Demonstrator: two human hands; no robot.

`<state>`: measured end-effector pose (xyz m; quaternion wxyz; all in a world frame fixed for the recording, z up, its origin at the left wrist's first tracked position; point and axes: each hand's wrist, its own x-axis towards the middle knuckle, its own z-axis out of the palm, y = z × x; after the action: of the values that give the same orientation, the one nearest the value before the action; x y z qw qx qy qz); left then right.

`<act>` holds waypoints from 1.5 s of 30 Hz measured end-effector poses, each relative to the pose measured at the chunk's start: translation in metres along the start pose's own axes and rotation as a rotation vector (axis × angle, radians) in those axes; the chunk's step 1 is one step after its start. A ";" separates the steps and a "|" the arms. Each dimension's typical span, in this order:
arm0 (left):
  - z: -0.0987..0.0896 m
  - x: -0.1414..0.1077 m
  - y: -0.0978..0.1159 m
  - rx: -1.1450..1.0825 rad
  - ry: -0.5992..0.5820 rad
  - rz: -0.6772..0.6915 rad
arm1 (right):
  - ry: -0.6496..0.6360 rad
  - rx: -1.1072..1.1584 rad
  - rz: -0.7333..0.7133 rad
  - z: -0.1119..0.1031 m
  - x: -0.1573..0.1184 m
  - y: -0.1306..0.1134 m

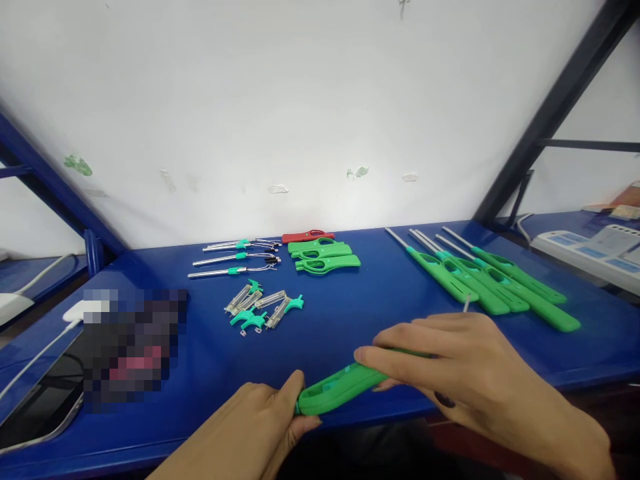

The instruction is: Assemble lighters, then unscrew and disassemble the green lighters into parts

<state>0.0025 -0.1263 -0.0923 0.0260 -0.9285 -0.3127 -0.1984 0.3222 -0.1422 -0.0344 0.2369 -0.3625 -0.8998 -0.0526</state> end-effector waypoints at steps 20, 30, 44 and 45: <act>-0.013 0.010 0.000 -0.245 -0.140 -0.102 | 0.142 -0.204 -0.051 0.001 -0.011 -0.004; -0.001 0.033 0.014 0.089 0.071 0.012 | 0.133 0.192 0.173 0.002 0.003 0.005; 0.019 0.050 0.022 0.273 0.317 -0.057 | 0.362 0.863 0.711 0.013 0.019 -0.004; 0.019 0.052 0.023 0.239 0.298 -0.043 | 0.347 0.943 0.731 0.014 0.019 -0.003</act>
<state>0.0605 -0.1122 -0.0883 0.1780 -0.8724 -0.3463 -0.2955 0.3029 -0.1289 -0.0379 0.5170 -0.4899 -0.5921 0.3769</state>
